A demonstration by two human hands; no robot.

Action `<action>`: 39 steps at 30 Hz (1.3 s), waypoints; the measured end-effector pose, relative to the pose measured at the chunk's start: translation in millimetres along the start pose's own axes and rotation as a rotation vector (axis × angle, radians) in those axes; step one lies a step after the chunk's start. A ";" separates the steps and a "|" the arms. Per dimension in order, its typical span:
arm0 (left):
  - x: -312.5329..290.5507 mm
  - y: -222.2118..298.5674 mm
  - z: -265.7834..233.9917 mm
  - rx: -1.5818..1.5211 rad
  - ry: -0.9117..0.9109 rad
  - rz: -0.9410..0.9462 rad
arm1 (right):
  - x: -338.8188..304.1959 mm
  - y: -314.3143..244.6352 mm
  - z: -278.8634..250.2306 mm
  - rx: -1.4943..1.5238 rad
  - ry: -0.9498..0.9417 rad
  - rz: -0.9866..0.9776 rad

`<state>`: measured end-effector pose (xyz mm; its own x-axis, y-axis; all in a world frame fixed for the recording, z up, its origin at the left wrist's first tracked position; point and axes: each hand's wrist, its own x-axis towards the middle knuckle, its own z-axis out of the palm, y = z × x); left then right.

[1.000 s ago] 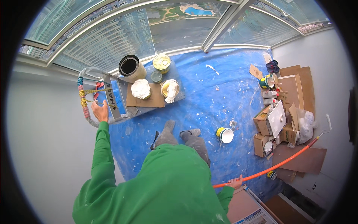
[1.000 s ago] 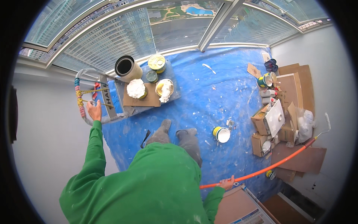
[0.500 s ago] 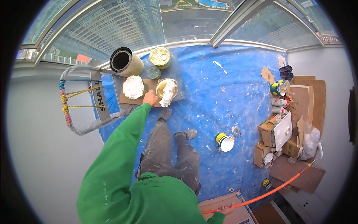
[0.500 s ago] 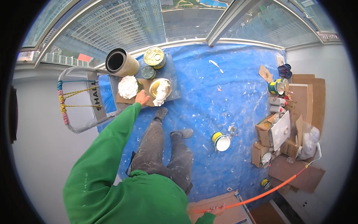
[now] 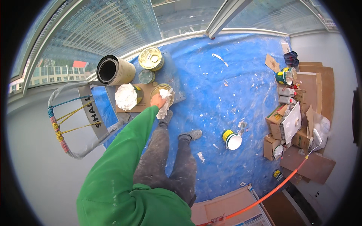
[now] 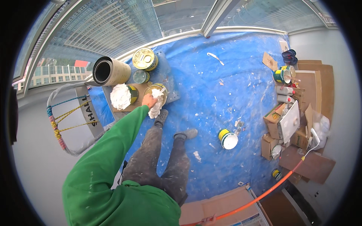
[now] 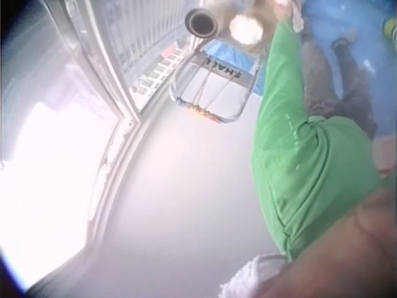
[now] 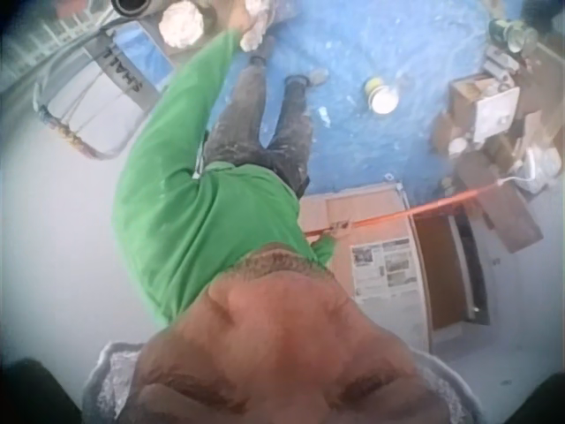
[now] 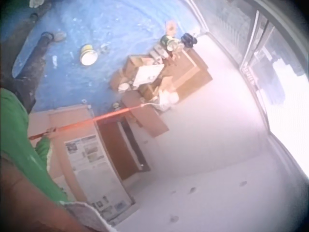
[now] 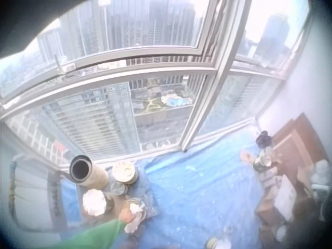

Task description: The person uses a paint roller on an extension pole to apply white paint to the ceiling. They dip the roller into a paint bucket on the floor and move around the room to cover different sections of the ceiling.

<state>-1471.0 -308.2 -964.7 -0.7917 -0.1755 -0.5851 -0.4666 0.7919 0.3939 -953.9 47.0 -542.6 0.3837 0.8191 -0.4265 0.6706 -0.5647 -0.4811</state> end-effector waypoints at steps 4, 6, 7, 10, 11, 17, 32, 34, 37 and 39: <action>-22.4 9.8 -40.9 -0.016 0.046 0.030 | -27.0 0.5 0.5 -0.051 0.010 0.064; -26.7 -1.8 -52.9 0.021 0.071 0.051 | -2.3 14.1 -6.9 -0.050 -0.035 -0.018; -31.0 1.0 -60.9 0.011 0.065 0.028 | 15.6 29.0 -13.5 -0.039 -0.072 -0.095; -37.6 -17.7 -50.3 0.006 0.047 0.010 | 85.0 66.2 -46.1 0.050 -0.184 -0.346; -38.1 -19.3 -44.2 0.006 0.133 0.050 | 80.9 64.8 -39.4 0.020 -0.166 -0.315; -33.5 -42.7 -42.8 0.011 0.158 -0.033 | 13.5 -0.6 -10.5 -0.179 -0.089 -0.182; 12.7 -69.5 -43.0 0.008 0.052 -0.067 | 28.1 6.4 -1.3 0.080 -0.132 -0.095; 24.4 -74.5 -49.5 0.081 -0.018 -0.049 | 40.5 12.2 5.1 0.184 -0.113 -0.009; 22.8 -68.7 -54.5 0.171 -0.215 -0.066 | 116.5 47.4 -26.5 0.185 -0.097 0.059; 2.7 -44.8 -64.3 0.178 -0.282 -0.051 | 151.3 55.6 -46.8 0.215 -0.235 0.073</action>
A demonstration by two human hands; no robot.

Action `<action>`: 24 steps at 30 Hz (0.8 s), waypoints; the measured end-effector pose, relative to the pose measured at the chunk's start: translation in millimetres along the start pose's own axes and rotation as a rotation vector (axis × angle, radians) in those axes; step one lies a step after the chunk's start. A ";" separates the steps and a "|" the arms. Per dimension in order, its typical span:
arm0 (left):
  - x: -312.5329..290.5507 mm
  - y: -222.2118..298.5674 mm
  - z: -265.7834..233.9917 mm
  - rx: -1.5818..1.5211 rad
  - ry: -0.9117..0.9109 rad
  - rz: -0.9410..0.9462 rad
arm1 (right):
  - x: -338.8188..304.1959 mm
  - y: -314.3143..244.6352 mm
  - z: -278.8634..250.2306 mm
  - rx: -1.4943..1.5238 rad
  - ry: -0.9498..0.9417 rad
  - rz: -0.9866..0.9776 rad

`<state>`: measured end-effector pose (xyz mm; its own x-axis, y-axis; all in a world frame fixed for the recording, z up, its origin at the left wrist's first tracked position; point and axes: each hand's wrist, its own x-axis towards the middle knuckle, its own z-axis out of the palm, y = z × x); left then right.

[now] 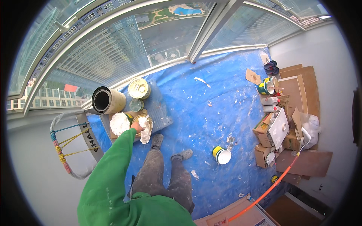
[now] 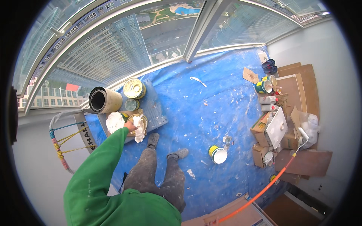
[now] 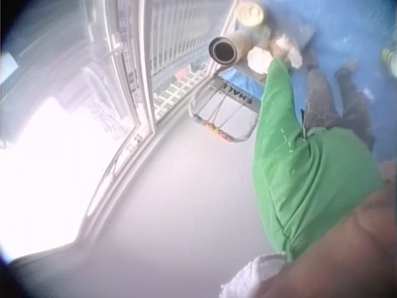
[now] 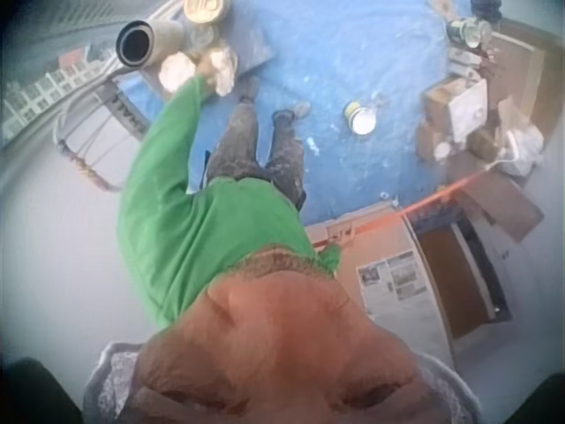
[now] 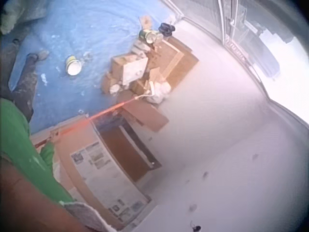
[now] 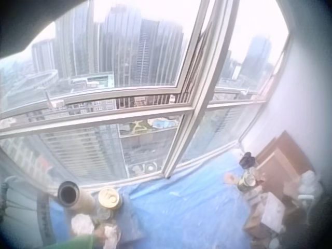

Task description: The person uses a paint roller on an extension pole to apply white paint to the ceiling. They dip the roller into a paint bucket on the floor and move around the room to cover different sections of the ceiling.

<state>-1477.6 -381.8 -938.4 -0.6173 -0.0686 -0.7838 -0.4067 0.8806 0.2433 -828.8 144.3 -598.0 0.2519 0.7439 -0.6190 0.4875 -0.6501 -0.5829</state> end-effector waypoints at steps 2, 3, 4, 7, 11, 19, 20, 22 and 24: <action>-17.4 4.3 -7.7 -0.010 -0.033 -0.011 | 10.2 -13.3 -3.3 0.017 -0.162 0.038; -22.3 4.5 -15.6 0.015 0.002 -0.009 | 5.7 -8.2 8.3 0.008 -0.082 0.010; -25.6 12.6 -44.1 0.078 0.074 0.005 | -27.5 4.3 58.4 0.017 0.027 0.032; -46.7 11.9 -41.2 -0.003 0.160 -0.074 | -154.6 -97.5 122.7 -0.098 0.268 0.104; -63.9 12.7 -25.5 -0.053 0.121 -0.038 | -86.2 -80.4 90.3 0.129 0.136 -0.072; -126.0 83.4 22.2 -0.570 -0.309 -0.137 | 10.4 -119.6 81.2 0.171 0.218 -0.155; -139.2 104.7 31.9 -0.542 -0.249 -0.155 | 25.5 -122.2 78.2 0.183 0.215 -0.195; -97.8 64.3 41.3 -1.458 -1.614 -0.395 | 44.3 -115.9 68.5 0.202 0.192 -0.199; -110.8 99.5 55.0 -1.278 -1.410 -0.353 | 62.6 -128.4 75.0 0.285 0.193 -0.226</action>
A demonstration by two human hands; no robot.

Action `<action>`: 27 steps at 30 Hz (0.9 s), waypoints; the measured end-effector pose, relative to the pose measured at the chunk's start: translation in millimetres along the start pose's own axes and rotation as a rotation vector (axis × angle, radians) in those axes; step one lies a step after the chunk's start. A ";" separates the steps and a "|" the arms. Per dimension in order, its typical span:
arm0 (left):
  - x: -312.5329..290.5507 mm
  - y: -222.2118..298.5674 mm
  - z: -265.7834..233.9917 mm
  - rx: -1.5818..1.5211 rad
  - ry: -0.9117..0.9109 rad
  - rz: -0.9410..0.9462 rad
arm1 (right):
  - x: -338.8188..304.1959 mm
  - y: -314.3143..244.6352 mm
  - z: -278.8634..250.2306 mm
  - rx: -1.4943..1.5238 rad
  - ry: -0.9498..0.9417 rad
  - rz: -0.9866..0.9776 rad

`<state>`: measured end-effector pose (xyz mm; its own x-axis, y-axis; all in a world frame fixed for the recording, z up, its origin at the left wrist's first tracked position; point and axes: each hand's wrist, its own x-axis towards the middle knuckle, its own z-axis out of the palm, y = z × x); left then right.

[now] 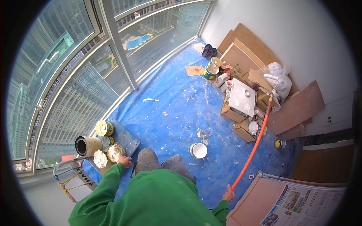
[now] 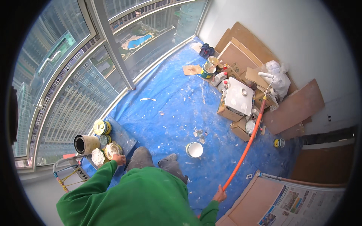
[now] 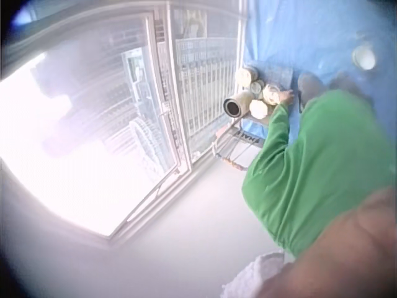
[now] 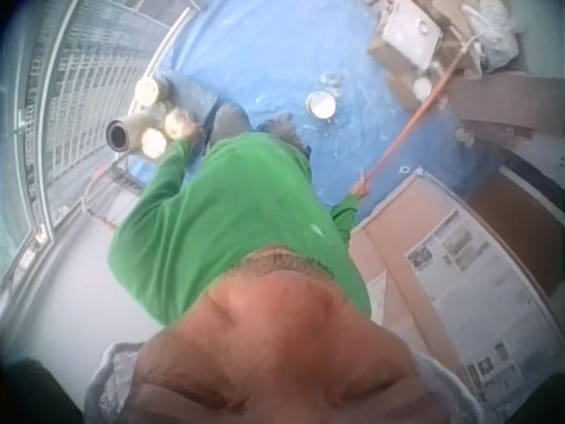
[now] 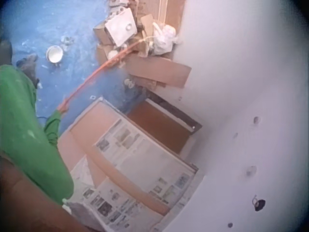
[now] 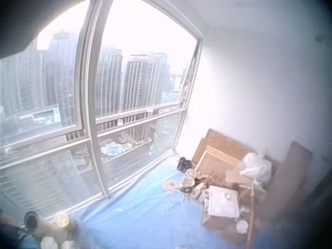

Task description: The person uses a paint roller on an extension pole to apply white paint to the ceiling. They dip the roller into a paint bucket on the floor and move around the room to cover different sections of the ceiling.

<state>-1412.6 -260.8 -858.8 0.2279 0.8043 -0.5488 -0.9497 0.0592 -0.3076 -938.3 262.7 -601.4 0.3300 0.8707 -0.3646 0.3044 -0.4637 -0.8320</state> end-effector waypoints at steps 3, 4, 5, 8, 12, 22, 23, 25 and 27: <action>16.9 -13.1 47.3 0.333 0.335 0.093 | 17.5 -11.5 6.2 -0.016 -0.003 -0.001; 25.6 -22.2 65.9 0.483 0.563 0.169 | 24.9 -15.7 11.0 -0.041 -0.009 -0.005; 33.5 -28.8 85.5 0.601 0.793 0.258 | 26.5 -22.2 18.0 -0.038 -0.015 0.010; 54.0 -45.1 173.3 0.781 1.014 0.415 | 32.9 -40.8 39.5 -0.085 -0.024 0.004; 79.4 -14.5 217.8 1.121 1.080 0.353 | 48.1 -56.4 68.2 -0.207 -0.017 -0.063; 216.7 210.0 265.3 1.219 1.237 0.076 | 80.1 -140.5 170.9 -0.375 0.016 -0.028; 233.0 238.0 285.5 1.155 1.161 0.119 | 87.8 -148.8 181.9 -0.430 0.039 -0.048; 257.4 325.6 310.3 0.920 0.953 0.020 | 94.6 -167.1 200.5 -0.530 0.074 -0.048; 309.0 384.3 369.0 0.968 0.912 0.083 | 106.1 -187.7 220.7 -0.558 0.090 -0.094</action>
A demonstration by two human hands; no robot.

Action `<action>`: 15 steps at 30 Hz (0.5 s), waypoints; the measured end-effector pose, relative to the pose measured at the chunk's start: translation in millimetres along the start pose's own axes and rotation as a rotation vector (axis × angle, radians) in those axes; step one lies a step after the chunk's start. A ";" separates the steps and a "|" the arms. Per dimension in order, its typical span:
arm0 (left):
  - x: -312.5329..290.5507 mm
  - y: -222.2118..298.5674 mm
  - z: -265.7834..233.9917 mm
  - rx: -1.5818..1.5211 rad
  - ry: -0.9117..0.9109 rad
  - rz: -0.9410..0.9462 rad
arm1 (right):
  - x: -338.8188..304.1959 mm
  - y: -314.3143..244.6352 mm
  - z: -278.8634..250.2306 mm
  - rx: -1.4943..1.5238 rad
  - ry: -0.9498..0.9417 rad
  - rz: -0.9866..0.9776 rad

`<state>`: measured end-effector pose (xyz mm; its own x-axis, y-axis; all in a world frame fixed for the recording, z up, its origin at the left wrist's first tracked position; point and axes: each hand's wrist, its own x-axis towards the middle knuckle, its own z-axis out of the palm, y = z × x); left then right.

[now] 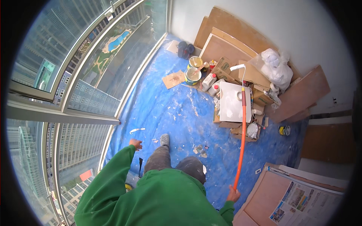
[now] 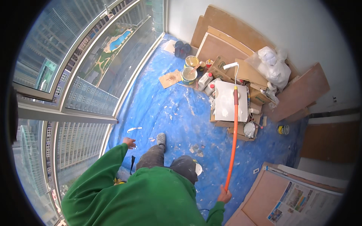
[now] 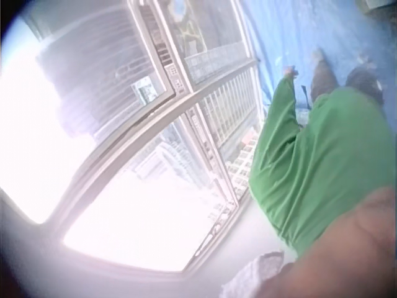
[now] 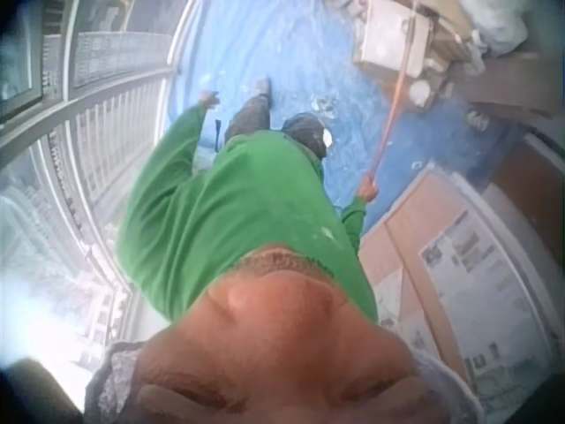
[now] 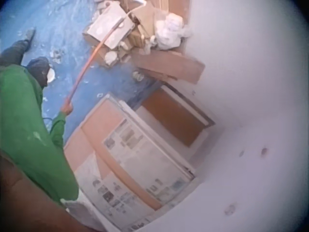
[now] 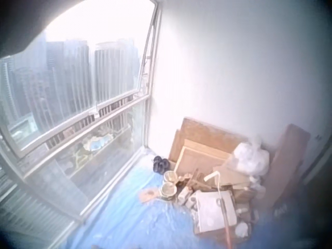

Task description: The person uses a paint roller on an extension pole to apply white paint to the ceiling. They dip the roller into a paint bucket on the floor and move around the room to cover different sections of the ceiling.

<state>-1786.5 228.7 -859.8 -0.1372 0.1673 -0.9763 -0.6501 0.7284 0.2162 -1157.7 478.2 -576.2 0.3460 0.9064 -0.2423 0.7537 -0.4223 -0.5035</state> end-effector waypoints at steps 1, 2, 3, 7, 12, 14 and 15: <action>1.5 52.5 0.7 -0.213 -0.072 -0.081 | 4.0 -15.0 2.2 -0.011 0.009 -0.014; 3.2 96.3 8.8 -0.026 0.021 0.119 | 5.5 -30.8 2.6 0.010 -0.014 -0.008; -25.9 157.7 42.0 0.048 0.156 0.218 | 8.2 -46.3 7.5 0.032 -0.019 -0.007; -44.8 300.4 88.7 0.095 0.125 0.521 | 35.7 -94.3 24.1 -0.068 -0.048 0.008; -31.9 377.3 135.7 0.261 0.118 0.519 | 91.8 -166.7 71.6 -0.084 -0.083 0.093; -21.7 384.7 140.1 0.330 0.157 0.440 | 126.6 -190.0 93.1 -0.098 -0.112 0.108; -13.1 388.4 139.1 0.349 0.170 0.393 | 143.9 -190.4 99.9 -0.105 -0.121 0.100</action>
<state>-1933.2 601.9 -761.7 -0.4577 0.3826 -0.8026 -0.2428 0.8146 0.5267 -1307.2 688.2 -598.0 0.3573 0.8494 -0.3884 0.7749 -0.5017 -0.3843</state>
